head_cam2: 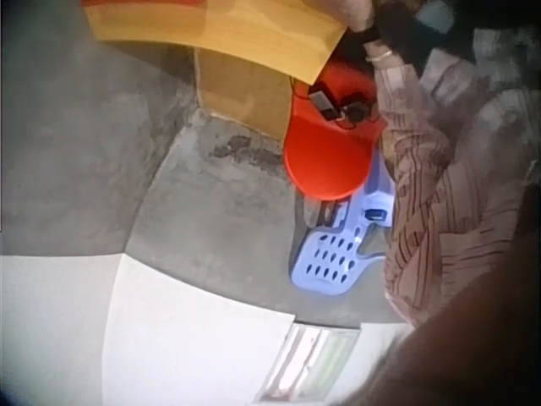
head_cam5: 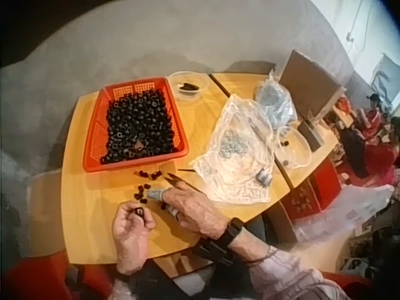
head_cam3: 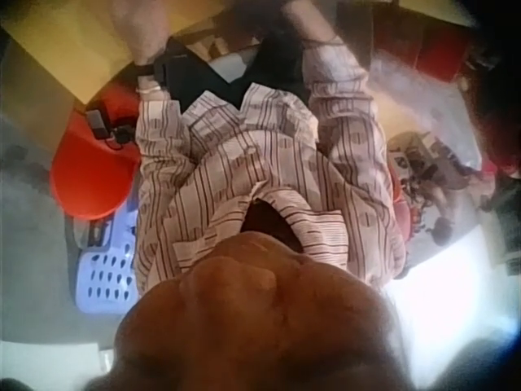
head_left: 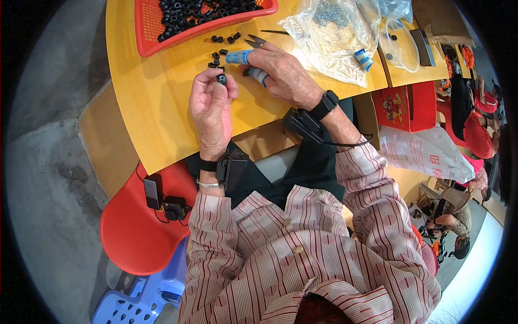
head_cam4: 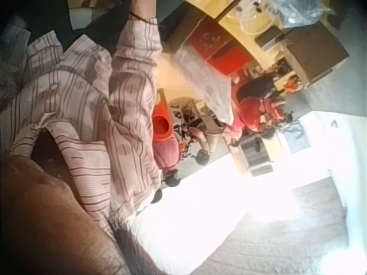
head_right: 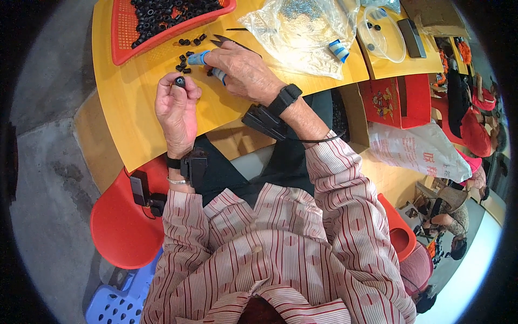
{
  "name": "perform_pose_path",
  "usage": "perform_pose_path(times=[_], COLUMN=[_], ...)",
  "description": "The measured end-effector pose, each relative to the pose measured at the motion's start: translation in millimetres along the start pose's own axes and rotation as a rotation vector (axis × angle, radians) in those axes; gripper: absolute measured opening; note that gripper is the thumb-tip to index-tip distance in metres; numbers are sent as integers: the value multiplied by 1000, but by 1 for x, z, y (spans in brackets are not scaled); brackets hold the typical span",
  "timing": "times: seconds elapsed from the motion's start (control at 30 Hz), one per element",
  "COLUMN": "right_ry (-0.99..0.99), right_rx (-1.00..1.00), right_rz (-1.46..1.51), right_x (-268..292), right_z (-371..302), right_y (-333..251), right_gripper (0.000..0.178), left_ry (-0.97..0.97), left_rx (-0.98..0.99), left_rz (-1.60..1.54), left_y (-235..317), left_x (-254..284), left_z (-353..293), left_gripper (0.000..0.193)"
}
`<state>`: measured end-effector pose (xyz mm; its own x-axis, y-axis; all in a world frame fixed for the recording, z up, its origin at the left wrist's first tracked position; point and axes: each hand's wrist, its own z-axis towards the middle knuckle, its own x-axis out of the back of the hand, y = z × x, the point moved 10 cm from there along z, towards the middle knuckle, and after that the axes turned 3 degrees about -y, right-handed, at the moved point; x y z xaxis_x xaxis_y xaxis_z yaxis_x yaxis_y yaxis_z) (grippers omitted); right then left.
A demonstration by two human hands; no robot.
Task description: The person assembles small components by picking up plastic pieces from the table and inserting small parts into them by hand.
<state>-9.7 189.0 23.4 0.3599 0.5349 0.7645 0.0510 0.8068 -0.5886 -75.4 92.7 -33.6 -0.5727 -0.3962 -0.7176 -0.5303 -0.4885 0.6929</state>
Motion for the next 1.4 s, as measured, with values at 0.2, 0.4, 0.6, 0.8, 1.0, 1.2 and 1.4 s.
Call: perform_pose_path(times=[0.2,0.4,0.6,0.8,1.0,1.2,1.4], right_ry=[15,64,43,-20,13,59,94], right_rx=[-9,-309,-380,-535,-689,-746,-630], right_rz=[-124,416,828,947,1150,1240,865], right_x=[-3,5,-6,-23,-42,-44,-36], right_z=[-4,-17,-27,-32,-41,-40,-40], right_y=[1,8,9,11,18,13,11], right_gripper=[37,40,46,45,38,36,37], left_ry=[28,121,128,115,69,56,81], left_rx=[-4,-1,2,-15,-36,-73,-80], left_rz=[69,170,257,258,302,385,507], left_y=[0,4,5,8,4,7,6], left_x=[0,5,-2,-2,-4,-6,-3], left_z=[-1,-2,-4,-3,-2,-1,-2], left_gripper=[22,20,20,20,21,19,18])
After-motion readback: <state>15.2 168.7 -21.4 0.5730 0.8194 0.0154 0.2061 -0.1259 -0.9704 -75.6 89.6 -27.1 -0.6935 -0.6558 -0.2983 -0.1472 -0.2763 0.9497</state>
